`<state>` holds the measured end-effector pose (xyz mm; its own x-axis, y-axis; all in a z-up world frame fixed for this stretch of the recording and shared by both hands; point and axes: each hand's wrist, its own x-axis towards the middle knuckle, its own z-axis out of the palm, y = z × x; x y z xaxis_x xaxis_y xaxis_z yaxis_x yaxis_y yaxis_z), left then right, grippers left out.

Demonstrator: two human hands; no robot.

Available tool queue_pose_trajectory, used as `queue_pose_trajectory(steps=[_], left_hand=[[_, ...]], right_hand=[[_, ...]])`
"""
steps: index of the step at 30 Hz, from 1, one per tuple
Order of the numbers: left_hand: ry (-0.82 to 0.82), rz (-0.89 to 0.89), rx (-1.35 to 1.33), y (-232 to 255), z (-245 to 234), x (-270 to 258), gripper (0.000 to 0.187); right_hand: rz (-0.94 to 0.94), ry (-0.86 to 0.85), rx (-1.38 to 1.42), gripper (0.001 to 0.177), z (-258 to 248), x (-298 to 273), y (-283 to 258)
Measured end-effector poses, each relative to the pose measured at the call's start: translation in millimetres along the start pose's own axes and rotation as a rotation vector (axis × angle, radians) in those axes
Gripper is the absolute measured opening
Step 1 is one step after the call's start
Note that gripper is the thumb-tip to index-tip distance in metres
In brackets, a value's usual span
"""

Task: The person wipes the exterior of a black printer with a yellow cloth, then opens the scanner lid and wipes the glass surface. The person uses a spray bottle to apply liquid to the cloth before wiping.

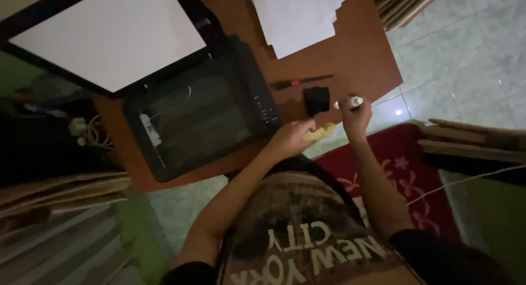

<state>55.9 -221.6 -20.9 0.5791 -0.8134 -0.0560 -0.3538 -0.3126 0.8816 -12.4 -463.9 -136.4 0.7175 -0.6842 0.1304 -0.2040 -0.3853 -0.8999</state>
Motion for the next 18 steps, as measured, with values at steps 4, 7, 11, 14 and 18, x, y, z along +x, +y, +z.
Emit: queue_pose_trajectory(steps=[4, 7, 11, 14, 18], left_hand=[[0.006, -0.032, 0.111, -30.9, 20.6, 32.7, 0.028], [0.042, -0.040, 0.170, -54.6, 28.3, 46.1, 0.024], [0.074, -0.140, 0.318, -80.6, 41.0, 65.8, 0.017], [0.057, -0.161, 0.446, -100.4, 44.1, 76.2, 0.023], [-0.020, -0.206, 0.763, -119.2, 47.9, 84.4, 0.027]], right_hand=[[-0.037, 0.008, -0.035, 0.028, 1.9, 7.9, -5.5], [-0.018, 0.040, -0.106, 0.026, 7.4, 15.8, -7.7], [-0.013, 0.040, -0.095, 0.028, 14.1, 24.8, -1.7], [0.013, 0.047, -0.059, 0.031, 19.9, 30.2, 6.5], [-0.059, 0.054, -0.124, 0.030, 28.5, 38.0, 15.9]])
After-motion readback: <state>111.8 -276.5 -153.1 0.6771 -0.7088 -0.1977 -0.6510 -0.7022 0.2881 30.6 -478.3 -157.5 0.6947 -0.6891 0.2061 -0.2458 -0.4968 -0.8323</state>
